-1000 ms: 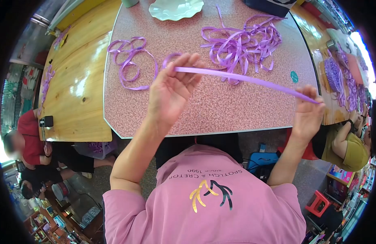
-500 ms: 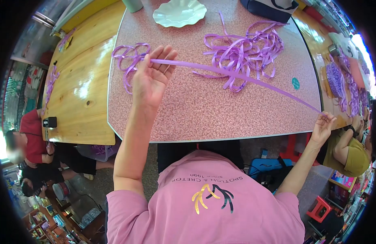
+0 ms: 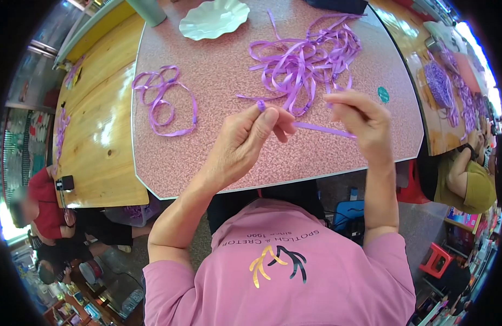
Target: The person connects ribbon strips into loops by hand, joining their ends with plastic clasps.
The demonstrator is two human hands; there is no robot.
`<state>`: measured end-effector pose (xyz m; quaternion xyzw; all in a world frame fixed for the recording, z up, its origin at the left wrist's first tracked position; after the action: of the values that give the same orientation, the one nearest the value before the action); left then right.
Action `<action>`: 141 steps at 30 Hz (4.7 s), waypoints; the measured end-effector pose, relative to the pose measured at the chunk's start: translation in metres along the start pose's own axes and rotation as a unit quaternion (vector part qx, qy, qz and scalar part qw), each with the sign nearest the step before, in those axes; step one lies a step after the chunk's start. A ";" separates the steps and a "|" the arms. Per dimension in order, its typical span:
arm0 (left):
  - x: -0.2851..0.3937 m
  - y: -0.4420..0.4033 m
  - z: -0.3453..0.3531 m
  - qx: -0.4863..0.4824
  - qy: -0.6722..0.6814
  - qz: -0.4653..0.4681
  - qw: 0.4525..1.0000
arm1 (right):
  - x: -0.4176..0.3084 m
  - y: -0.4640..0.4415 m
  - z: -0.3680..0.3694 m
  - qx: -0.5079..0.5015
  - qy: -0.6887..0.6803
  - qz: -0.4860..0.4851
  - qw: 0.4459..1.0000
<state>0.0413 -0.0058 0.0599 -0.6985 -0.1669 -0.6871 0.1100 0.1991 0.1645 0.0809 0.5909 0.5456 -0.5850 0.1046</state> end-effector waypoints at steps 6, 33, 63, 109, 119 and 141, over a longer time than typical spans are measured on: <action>0.006 0.002 0.000 -0.069 0.054 -0.122 0.989 | 0.004 -0.032 0.052 -0.084 -0.076 -0.031 0.993; -0.009 0.002 -0.004 0.079 0.134 -0.091 0.984 | 0.009 -0.019 0.057 -0.014 -0.181 0.101 0.978; -0.017 -0.027 -0.022 0.032 0.091 -0.062 0.993 | 0.030 -0.037 0.056 0.011 -0.281 0.210 0.936; -0.048 -0.045 -0.031 0.119 -0.083 0.064 0.987 | 0.074 -0.025 0.070 -0.044 -0.069 -0.108 0.991; -0.048 -0.041 -0.031 0.076 0.070 -0.056 0.993 | 0.066 -0.022 0.073 0.006 -0.115 0.008 0.993; -0.054 -0.041 -0.026 0.086 0.105 -0.103 0.985 | 0.068 -0.023 0.069 -0.023 -0.016 -0.122 0.992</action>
<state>0.0016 0.0173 0.0040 -0.5893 -0.2834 -0.7477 0.1152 0.1225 0.1562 0.0179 0.5081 0.6249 -0.5902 0.0546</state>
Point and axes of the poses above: each hand's wrist, its own y-axis away from the middle knuckle, its own z-axis out of the palm, x = y × z, the point moved 2 cm from there along -y, towards the middle knuckle, and after that the axes turned 14 degrees about -z, right-handed, at the moved point
